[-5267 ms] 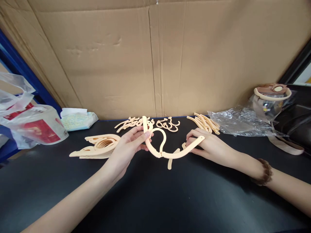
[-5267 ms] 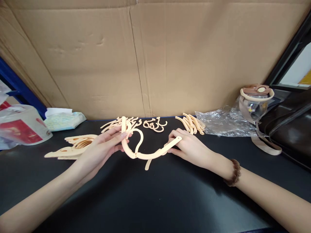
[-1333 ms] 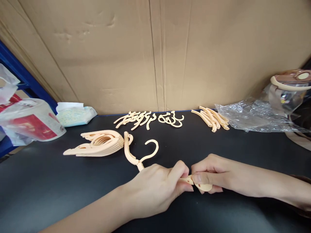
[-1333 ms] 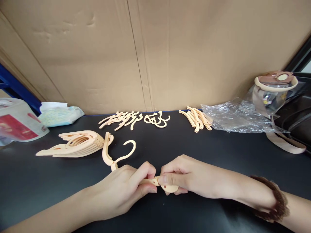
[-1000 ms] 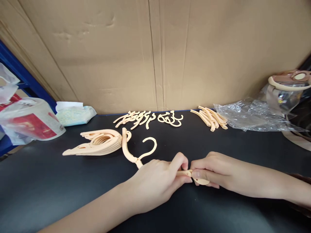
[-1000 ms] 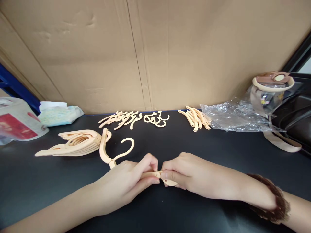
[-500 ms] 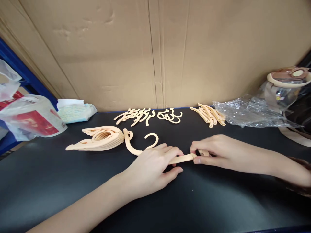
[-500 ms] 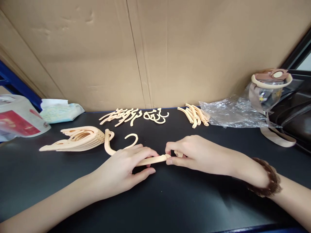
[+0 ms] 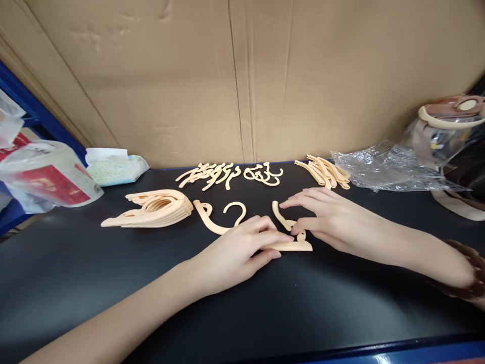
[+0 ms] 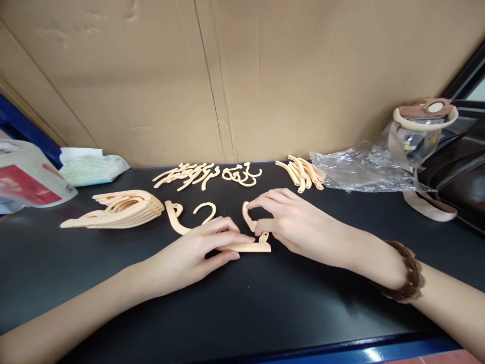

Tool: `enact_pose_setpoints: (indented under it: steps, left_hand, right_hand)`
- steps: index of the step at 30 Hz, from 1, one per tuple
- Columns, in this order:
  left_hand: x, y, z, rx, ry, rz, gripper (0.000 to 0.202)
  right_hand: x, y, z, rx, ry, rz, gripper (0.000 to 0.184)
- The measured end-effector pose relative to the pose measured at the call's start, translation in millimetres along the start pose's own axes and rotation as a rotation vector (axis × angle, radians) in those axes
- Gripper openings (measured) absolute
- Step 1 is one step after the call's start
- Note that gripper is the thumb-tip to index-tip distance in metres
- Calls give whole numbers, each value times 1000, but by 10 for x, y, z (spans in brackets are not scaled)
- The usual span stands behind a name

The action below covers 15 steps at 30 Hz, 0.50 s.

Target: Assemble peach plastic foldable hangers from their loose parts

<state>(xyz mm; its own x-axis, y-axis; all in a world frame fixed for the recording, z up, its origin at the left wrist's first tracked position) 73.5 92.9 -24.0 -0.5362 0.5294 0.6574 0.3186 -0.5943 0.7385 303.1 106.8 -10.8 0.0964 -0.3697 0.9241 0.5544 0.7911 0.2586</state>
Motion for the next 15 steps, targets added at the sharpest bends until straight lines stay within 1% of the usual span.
enact_pose_setpoints:
  steps: [4, 7, 11, 14, 15]
  left_hand:
    - [4, -12, 9, 15, 55, 69, 27]
    - [26, -21, 14, 18, 74, 134, 24]
    - [54, -47, 9, 4, 93, 170, 22]
    - [91, -65, -3, -1, 106, 184, 25]
    - [113, -65, -8, 1, 111, 193, 26]
  right_hand:
    - [-14, -35, 16, -72, 12, 25, 20]
    - [-6, -64, 27, -125, -43, 82, 23]
    - [-3, -88, 36, -103, -102, 157, 39]
    - [-44, -69, 27, -78, -76, 128, 30]
    - [-66, -50, 19, -78, -61, 105, 32]
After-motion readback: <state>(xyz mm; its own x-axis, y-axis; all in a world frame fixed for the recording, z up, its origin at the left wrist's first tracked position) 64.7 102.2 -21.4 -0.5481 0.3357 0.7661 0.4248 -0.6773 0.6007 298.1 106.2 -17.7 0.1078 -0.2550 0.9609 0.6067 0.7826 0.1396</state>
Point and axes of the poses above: each hand's wrist, its own z-axis towards the middle knuckle, its own x-axis out of the back of the hand, y = z × x, the point moved 1 cm from there along z, towards the middle knuckle, and after that the axes turned 14 degrees about -z, right-handed, at the moved point
